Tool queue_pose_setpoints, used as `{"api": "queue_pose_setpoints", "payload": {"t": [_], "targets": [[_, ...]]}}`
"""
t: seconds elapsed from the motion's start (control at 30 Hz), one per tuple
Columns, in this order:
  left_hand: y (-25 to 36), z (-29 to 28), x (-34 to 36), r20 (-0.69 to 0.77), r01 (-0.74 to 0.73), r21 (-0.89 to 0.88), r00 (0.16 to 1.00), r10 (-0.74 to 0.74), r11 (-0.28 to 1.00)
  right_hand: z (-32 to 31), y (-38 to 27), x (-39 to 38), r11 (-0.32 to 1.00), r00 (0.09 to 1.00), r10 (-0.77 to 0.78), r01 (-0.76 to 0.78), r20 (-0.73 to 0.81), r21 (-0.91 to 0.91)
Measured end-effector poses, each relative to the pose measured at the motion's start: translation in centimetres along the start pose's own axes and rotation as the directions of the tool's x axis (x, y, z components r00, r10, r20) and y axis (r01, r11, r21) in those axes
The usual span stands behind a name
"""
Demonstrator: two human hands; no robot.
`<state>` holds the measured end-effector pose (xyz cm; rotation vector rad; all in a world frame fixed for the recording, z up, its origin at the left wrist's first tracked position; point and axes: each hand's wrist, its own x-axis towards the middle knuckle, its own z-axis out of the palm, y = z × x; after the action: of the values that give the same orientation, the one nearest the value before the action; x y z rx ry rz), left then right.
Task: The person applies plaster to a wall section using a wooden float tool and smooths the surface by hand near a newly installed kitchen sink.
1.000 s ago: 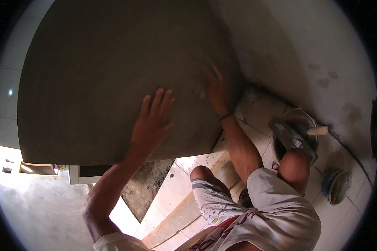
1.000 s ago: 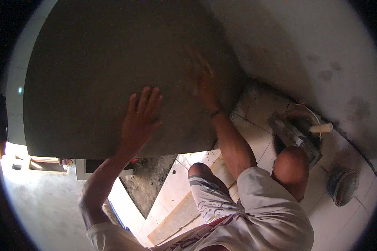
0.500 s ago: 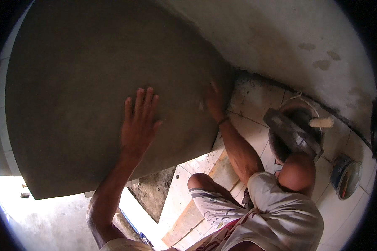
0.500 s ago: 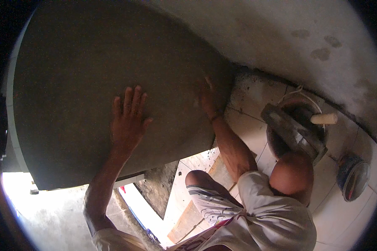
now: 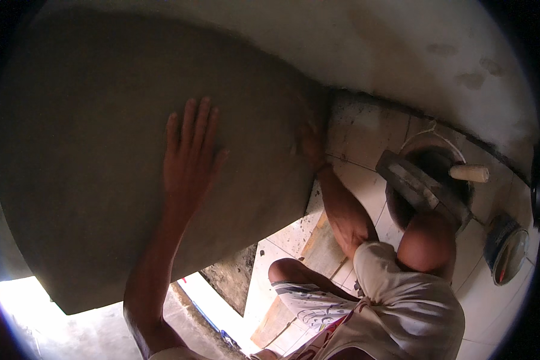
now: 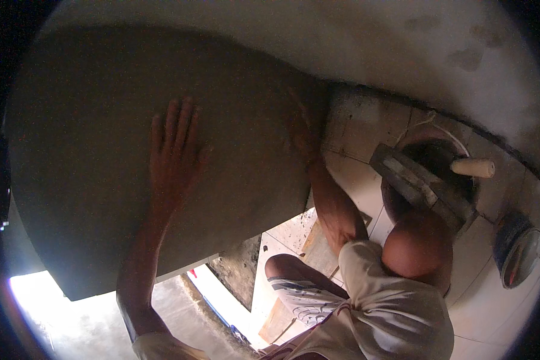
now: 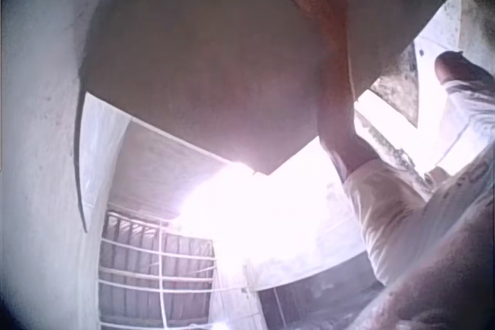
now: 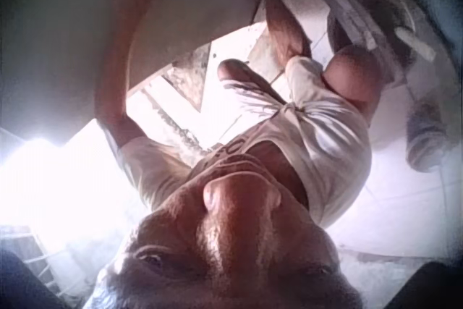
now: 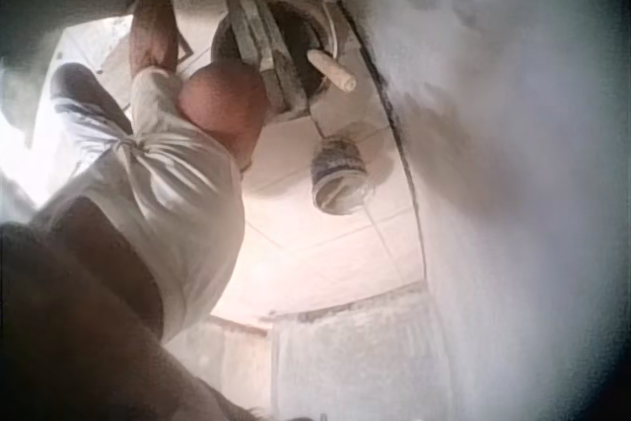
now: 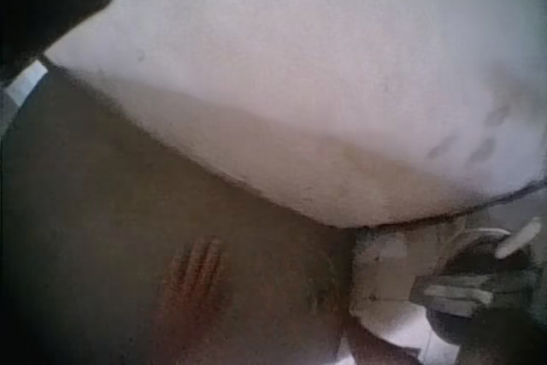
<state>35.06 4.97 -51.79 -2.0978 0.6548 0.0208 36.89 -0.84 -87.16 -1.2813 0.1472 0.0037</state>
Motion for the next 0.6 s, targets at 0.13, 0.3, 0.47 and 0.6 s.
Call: {"api": "queue_pose_setpoints", "payload": {"t": [0.13, 0.3, 0.47, 0.6], "targets": [[0.7, 1.4, 4.6, 0.0, 0.008, 0.051, 1.0, -0.008, 0.999, 4.4, 6.3, -6.6, 0.953, 0.967, -0.21, 0.168, -0.147, -0.253], [1.3, 3.8, 5.7, 0.011, -0.016, 0.079, 1.0, 0.015, 0.997, 4.2, -3.8, -3.2, 0.918, 0.943, -0.33, 0.31, -0.043, -0.246], [2.1, 4.1, 9.7, -0.043, -0.074, 0.089, 0.996, 0.078, 0.993, -2.1, 7.8, 3.8, 0.914, 0.984, -0.174, 0.171, 0.024, -0.369], [2.2, 4.8, 11.0, -0.014, -0.024, 0.133, 1.0, 0.026, 0.991, 1.3, 11.0, -4.6, 0.961, 0.955, 0.264, -0.248, -0.135, 0.124]]}}
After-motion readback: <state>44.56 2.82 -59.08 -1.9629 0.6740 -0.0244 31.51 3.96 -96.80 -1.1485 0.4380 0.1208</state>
